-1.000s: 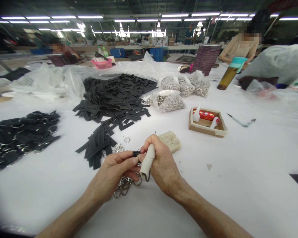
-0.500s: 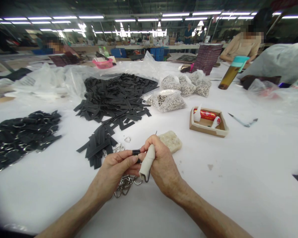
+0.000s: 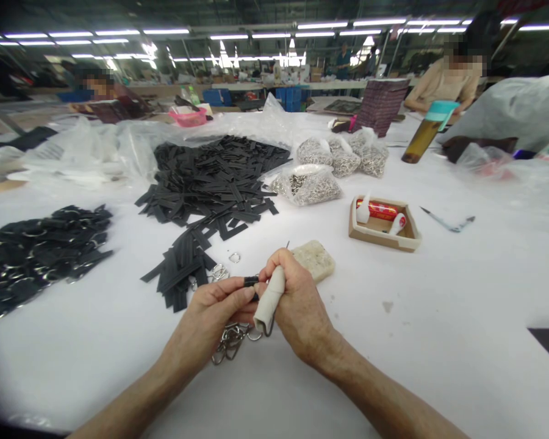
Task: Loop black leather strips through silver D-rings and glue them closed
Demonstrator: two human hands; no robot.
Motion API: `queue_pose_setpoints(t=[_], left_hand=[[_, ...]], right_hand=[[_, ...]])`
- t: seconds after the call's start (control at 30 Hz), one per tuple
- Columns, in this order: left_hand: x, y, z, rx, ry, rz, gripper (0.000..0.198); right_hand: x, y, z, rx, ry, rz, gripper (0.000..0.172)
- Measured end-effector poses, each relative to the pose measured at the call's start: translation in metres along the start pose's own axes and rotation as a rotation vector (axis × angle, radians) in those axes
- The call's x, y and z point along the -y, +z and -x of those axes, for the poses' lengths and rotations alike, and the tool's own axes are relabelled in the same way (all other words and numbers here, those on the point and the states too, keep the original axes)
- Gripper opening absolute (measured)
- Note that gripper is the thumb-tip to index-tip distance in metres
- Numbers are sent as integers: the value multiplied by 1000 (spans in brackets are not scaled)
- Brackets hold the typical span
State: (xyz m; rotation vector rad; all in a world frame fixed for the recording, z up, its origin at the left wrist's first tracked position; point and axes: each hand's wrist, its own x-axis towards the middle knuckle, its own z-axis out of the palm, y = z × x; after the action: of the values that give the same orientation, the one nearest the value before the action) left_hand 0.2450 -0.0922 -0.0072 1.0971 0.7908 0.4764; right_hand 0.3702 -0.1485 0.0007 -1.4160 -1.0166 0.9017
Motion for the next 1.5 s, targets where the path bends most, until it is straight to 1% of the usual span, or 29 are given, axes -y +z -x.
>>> queue_pose_setpoints(t=[0.17,0.43,0.63,0.77,0.87,1.0,1.17,1.3,1.37,1.43,1.5], left_hand=[[0,-1,0,9,12,7,24],[1,0,0,6,9,5,25],[0,1,0,-7,19,-5,21],[-1,0,0,-13,20,-27,23],[-2,0,0,-29,28,-40,25],[-2,-2,0,-56,49,-57,22],[-1,-8,0,-40,60,-67,24],[-1,-8,0,-37,69,-75,24],[-2,-8,1,-37,64,-66,24],[-2,-8,0,-38,54,-51,23],[-2,-8,0,-35,45,-39,23]], right_hand=[[0,0,1,2,8,5,11],[-3,0,-1,-18,-30,50,12],[-3,1,0,-10,-21,35,13],[-4,1,-1,-15,-26,24,13],[-3,0,-1,-15,-26,28,13],[4,-3,0,-27,-48,75,13],[13,-14,0,-10,-106,101,20],[16,-32,-2,6,-119,94,26],[18,-41,-2,19,-116,73,34],[23,-47,-3,-29,-130,148,40],[27,-51,-3,-126,-149,257,38]])
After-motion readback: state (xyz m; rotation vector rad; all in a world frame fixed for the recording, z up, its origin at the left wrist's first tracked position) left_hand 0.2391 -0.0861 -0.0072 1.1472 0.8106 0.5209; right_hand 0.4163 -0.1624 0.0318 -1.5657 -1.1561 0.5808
